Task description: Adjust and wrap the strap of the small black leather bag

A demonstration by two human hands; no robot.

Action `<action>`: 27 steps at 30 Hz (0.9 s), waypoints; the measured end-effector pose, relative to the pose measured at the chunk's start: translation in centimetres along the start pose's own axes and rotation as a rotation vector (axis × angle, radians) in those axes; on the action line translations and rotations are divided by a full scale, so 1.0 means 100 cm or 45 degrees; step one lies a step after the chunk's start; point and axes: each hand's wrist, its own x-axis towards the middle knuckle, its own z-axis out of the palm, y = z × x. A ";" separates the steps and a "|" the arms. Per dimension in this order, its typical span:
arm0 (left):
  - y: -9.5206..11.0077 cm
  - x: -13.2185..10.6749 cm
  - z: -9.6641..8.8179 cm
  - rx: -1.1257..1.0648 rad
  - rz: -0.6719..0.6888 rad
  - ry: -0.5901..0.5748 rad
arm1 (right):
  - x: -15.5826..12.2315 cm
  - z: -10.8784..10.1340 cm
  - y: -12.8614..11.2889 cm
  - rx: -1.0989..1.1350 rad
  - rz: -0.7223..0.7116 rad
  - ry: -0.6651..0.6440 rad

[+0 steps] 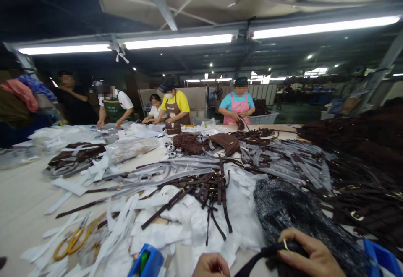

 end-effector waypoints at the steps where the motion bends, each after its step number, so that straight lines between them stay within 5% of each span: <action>1: -0.001 -0.001 0.005 -0.018 -0.017 0.001 | 0.001 0.000 -0.003 -0.021 0.001 -0.028; 8: 0.025 0.023 0.014 0.178 0.057 0.141 | 0.014 -0.010 -0.016 0.017 0.038 -0.132; 11: 0.042 0.041 0.020 0.350 0.216 0.190 | 0.017 -0.013 -0.025 0.095 0.101 -0.276; 14: 0.057 0.058 0.028 0.516 0.339 0.086 | 0.018 -0.016 -0.031 0.145 0.115 -0.363; 18: 0.064 0.075 0.032 0.453 0.246 -0.099 | 0.019 -0.024 -0.031 0.105 0.096 -0.413; 23: 0.078 0.069 0.031 0.321 0.157 -0.104 | 0.017 -0.031 -0.028 0.032 0.077 -0.439; 27: 0.104 0.061 0.037 0.236 0.167 -0.289 | 0.015 -0.021 -0.028 -0.246 -0.092 -0.397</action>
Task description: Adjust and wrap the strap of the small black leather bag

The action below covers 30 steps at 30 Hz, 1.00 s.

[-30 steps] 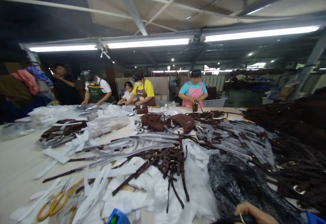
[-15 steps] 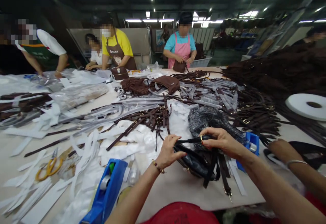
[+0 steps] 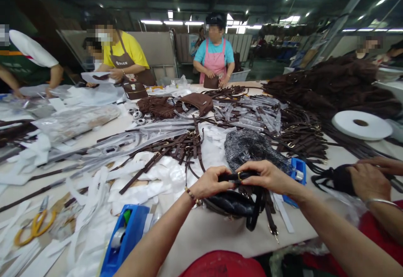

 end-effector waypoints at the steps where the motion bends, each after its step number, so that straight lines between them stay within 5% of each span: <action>1: 0.006 0.001 0.001 -0.024 0.006 -0.035 | 0.001 0.004 0.000 -0.095 -0.048 0.013; 7: 0.013 0.004 0.007 0.065 -0.132 -0.015 | 0.001 0.019 0.004 -0.690 -0.246 0.120; 12: -0.002 0.004 -0.003 -0.057 -0.215 -0.002 | -0.002 0.011 0.023 -1.169 -0.150 0.230; 21: -0.003 0.000 -0.020 -0.391 -0.256 -0.024 | -0.029 -0.035 0.025 -1.373 0.063 0.691; 30: 0.022 0.010 -0.026 -0.222 -0.163 -0.189 | -0.032 -0.070 -0.020 -1.358 -0.097 0.979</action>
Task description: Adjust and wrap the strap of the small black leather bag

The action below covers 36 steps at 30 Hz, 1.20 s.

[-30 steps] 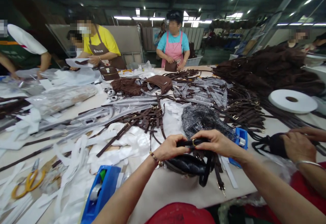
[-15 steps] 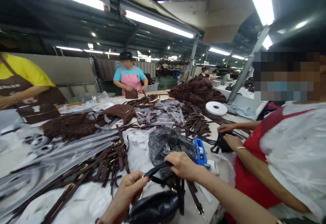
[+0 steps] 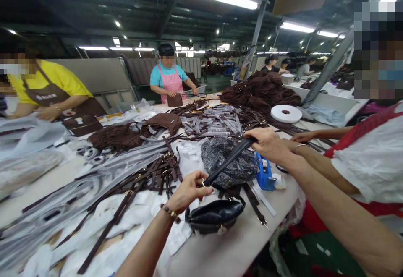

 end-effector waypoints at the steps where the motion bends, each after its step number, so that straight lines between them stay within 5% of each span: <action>1: 0.002 0.001 0.001 0.101 0.011 0.002 | 0.004 -0.005 -0.004 0.000 -0.017 0.036; 5: 0.004 0.010 0.012 0.331 0.128 0.124 | 0.028 -0.020 -0.028 -0.078 -0.111 0.133; 11: -0.003 0.017 0.035 -0.005 0.164 0.123 | 0.074 -0.027 -0.096 -0.245 -0.358 0.221; 14: -0.008 0.016 0.035 -0.260 0.105 0.110 | 0.068 -0.011 -0.120 -0.096 -0.358 0.218; 17: -0.015 0.014 0.028 -0.497 0.079 0.189 | 0.028 0.025 -0.128 0.516 -0.052 0.092; 19: -0.019 0.014 0.022 -0.609 0.073 0.240 | -0.007 0.054 -0.128 1.259 0.479 -0.154; 21: -0.022 0.014 0.019 -0.674 0.070 0.278 | -0.038 0.079 -0.127 1.502 0.633 -0.379; 27: -0.020 0.021 0.018 -0.740 0.075 0.414 | -0.075 0.111 -0.100 1.893 0.954 -0.564; 31: -0.016 0.027 0.007 -0.779 0.116 0.559 | -0.091 0.123 -0.052 1.951 1.167 -0.554; 36: -0.011 0.020 -0.034 -0.805 0.257 0.789 | -0.134 0.145 0.025 1.812 1.428 -0.464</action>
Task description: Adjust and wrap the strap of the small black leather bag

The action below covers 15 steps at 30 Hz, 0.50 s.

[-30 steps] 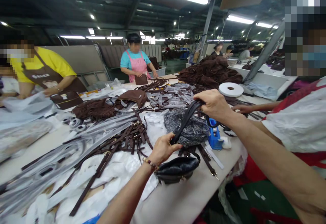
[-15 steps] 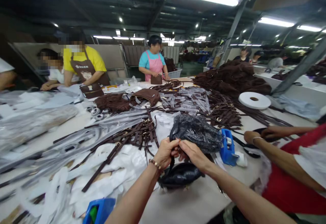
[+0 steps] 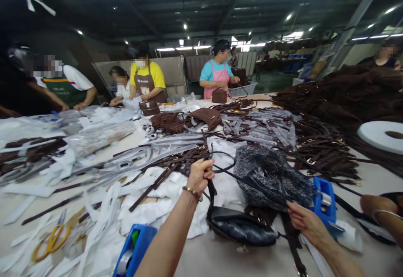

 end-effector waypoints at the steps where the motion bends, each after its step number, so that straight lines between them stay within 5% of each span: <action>1: 0.007 0.002 -0.007 -0.005 0.041 0.033 | 0.006 -0.015 0.007 -0.031 0.028 0.071; 4: 0.022 0.003 -0.024 0.008 0.145 0.101 | 0.027 -0.037 0.017 -0.455 -0.091 0.317; 6: 0.025 -0.001 -0.024 0.044 0.180 0.100 | 0.036 -0.022 0.011 -0.851 -0.335 0.368; 8: 0.022 -0.007 -0.017 0.102 0.177 0.061 | 0.035 0.017 -0.006 -1.039 -0.621 0.310; 10: 0.016 -0.012 -0.007 0.159 0.148 0.011 | 0.024 0.070 -0.031 -1.046 -0.988 0.063; 13: 0.010 -0.019 0.006 0.207 0.106 -0.044 | 0.001 0.150 -0.066 -0.822 -1.011 -0.443; 15: 0.009 -0.021 0.009 0.263 0.110 -0.055 | -0.010 0.185 -0.079 -0.739 -1.036 -0.637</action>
